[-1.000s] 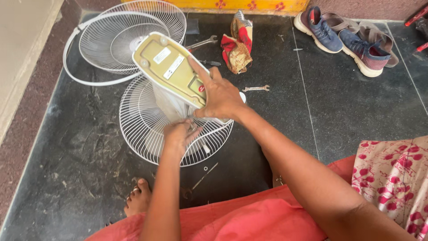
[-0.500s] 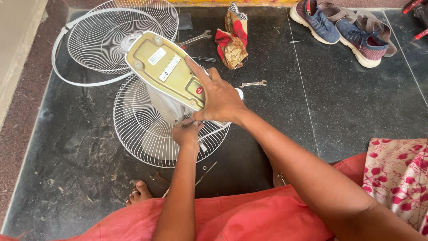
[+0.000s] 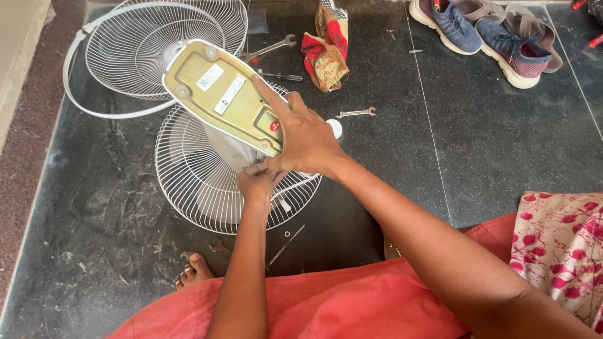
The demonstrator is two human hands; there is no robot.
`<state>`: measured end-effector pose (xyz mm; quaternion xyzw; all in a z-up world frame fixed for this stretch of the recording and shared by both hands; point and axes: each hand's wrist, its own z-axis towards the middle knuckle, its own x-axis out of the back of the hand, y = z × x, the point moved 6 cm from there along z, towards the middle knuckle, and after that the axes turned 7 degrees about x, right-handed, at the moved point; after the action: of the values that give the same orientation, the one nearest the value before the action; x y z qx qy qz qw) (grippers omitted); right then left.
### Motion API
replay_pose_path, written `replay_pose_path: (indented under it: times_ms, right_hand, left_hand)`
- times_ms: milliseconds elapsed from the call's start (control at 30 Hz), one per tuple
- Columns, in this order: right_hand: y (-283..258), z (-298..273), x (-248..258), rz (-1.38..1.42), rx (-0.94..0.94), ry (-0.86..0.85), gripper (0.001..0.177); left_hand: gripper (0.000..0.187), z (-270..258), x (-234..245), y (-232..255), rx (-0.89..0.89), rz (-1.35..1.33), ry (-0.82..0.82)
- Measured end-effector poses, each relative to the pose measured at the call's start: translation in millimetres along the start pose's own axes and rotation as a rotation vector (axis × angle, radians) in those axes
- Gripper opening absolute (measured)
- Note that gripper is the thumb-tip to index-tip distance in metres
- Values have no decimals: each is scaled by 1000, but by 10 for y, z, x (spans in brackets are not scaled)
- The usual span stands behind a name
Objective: The person assembles a white pedestal fan by attaching the motor housing to the front grille, securing the rear grille, and tightening the central nut. The person then wipes the fan's motor housing with a cloth.
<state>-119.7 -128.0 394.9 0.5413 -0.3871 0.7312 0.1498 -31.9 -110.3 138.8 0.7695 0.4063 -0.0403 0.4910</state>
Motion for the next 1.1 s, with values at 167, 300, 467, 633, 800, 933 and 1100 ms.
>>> replay_pose_path:
  times_ms: [167,300,467,633,800,933,1100]
  right_hand:
    - [-29,-13,24,-9,-25,-15,141]
    - [-24,-25,9,-5,-34,-25,141]
    - [-35,1,14,-12,-44,-27,141]
    - [-146,-39,94,-24,1,7,142]
    - [-213,-75,45,-18,-38,-14,138]
    - [-180,-55,62,-11,-48,-32,139]
    - [-237,-88,53,-9,-49,-25,137]
  left_hand:
    - [16,147,133,-167,185,-151,36]
    - [14,287,188,-377,313,-240,4]
    - [12,339,218,-458,299,-272,14]
    - [18,217,208,-429,192,-16,115]
    - [14,181,277,-276,-107,5,126]
    - [16,275,246,-319,87,-143,68]
    - [18,221,258,-385,299,-140,94]
